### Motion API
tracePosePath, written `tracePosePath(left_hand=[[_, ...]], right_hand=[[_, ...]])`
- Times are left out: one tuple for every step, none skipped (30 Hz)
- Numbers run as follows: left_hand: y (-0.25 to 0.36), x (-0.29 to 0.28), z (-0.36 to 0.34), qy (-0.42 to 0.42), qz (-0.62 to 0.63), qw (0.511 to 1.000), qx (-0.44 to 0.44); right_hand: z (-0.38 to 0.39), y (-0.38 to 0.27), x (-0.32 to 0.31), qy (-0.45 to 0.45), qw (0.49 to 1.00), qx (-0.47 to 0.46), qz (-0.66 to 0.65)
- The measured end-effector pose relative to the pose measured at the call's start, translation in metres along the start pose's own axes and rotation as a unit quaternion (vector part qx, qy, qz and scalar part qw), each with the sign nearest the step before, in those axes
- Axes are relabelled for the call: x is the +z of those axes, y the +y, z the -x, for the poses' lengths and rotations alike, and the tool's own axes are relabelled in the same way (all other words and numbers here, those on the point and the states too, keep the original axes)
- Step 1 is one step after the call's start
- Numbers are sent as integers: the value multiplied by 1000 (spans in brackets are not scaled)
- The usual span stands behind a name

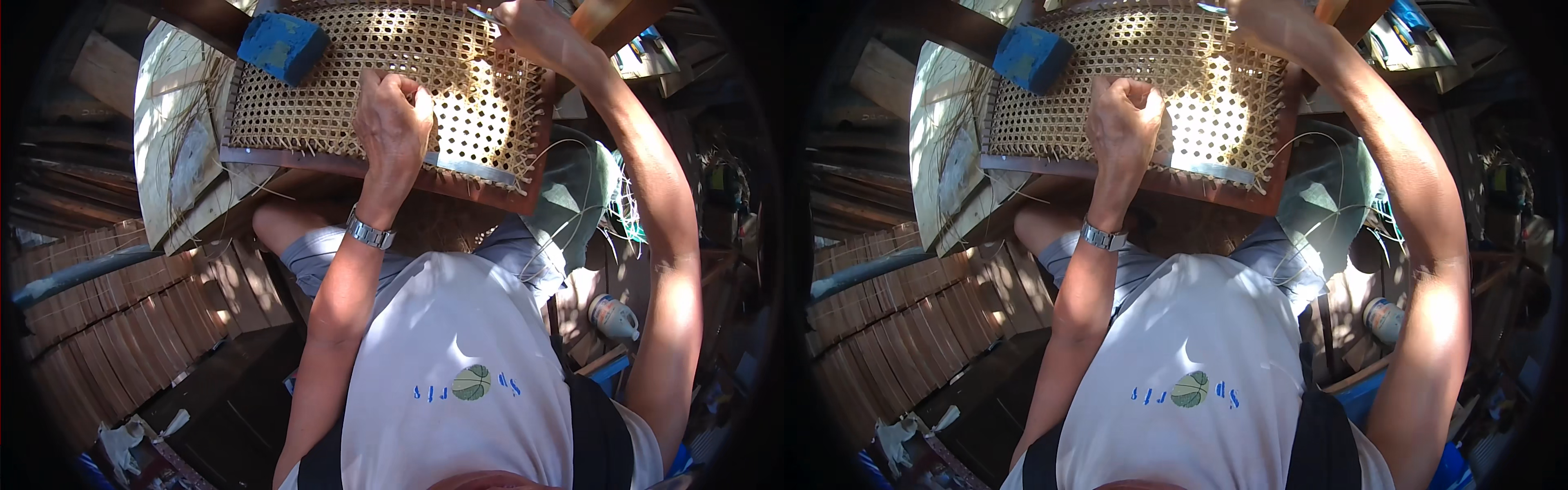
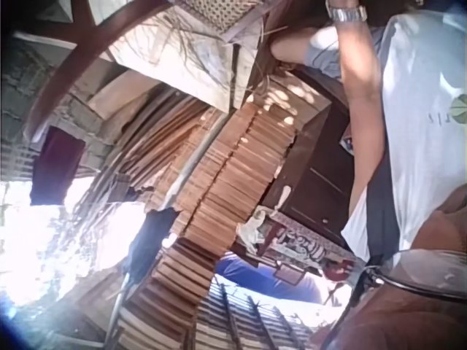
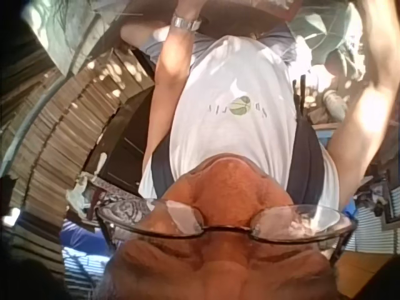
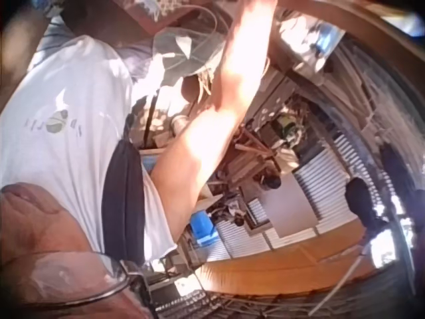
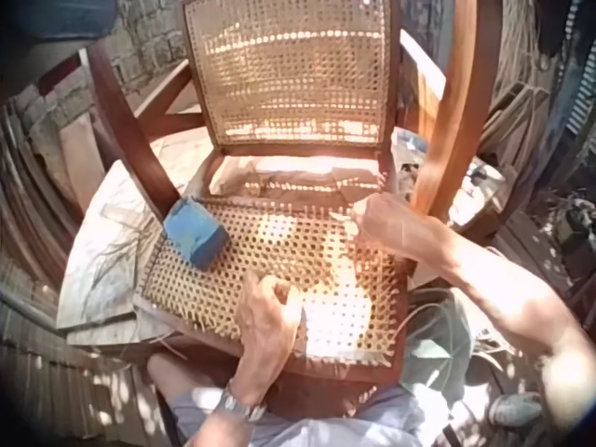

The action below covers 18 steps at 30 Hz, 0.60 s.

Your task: Weaving and securing cane material into a chair seat frame.

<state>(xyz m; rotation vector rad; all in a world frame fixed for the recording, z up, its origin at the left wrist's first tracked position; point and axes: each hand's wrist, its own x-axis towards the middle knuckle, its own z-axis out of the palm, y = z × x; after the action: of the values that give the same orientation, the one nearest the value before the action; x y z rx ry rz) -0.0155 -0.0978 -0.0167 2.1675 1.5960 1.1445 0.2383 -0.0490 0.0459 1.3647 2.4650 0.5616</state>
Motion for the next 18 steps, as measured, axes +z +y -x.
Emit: tracePosePath(left_hand=[[1,-2,1,-6,0,1000,3],[2,-4,1,-2,1,1000,20],[2,-5,1,-16,2,1000,6],[1,-7,0,-17,14,999,34],[0,-8,-4,-15,26,997,65],[0,-7,-9,-15,31,997,66],[-2,-4,-20,-46,46,992,104],[-4,-1,-32,-74,59,985,141],[-4,5,-49,-37,95,956,277],[-6,9,-62,-30,125,926,355],[-4,19,-78,-149,199,926,286],[-2,28,-89,-289,250,907,179],[-5,32,-96,-266,266,902,211],[-6,37,-102,-332,268,887,175],[-5,43,-106,-388,284,865,144],[-6,46,-108,-392,273,869,129],[-6,49,-108,-387,231,885,114],[-7,50,-106,-371,228,893,117]], right_hand=[[4,1,-8,-70,997,36,10],[7,3,-14,-140,987,69,25],[16,4,-19,-7,996,87,5],[21,2,-22,125,987,103,-14],[25,0,-24,191,979,53,49],[30,-3,-25,188,979,54,52],[34,-8,-24,244,967,66,15],[36,-12,-24,302,950,75,-24],[34,-16,-22,303,950,71,-26],[31,-20,-20,395,900,55,-176],[30,-24,-19,472,819,37,-323],[33,-25,-18,363,872,162,-286],[37,-26,-17,222,913,263,-219],[42,-25,-16,223,911,265,-224],[45,-24,-16,217,907,253,-258],[49,-23,-17,209,901,241,-294],[49,-24,-18,291,899,203,-256],[49,-26,-21,287,899,205,-261]])
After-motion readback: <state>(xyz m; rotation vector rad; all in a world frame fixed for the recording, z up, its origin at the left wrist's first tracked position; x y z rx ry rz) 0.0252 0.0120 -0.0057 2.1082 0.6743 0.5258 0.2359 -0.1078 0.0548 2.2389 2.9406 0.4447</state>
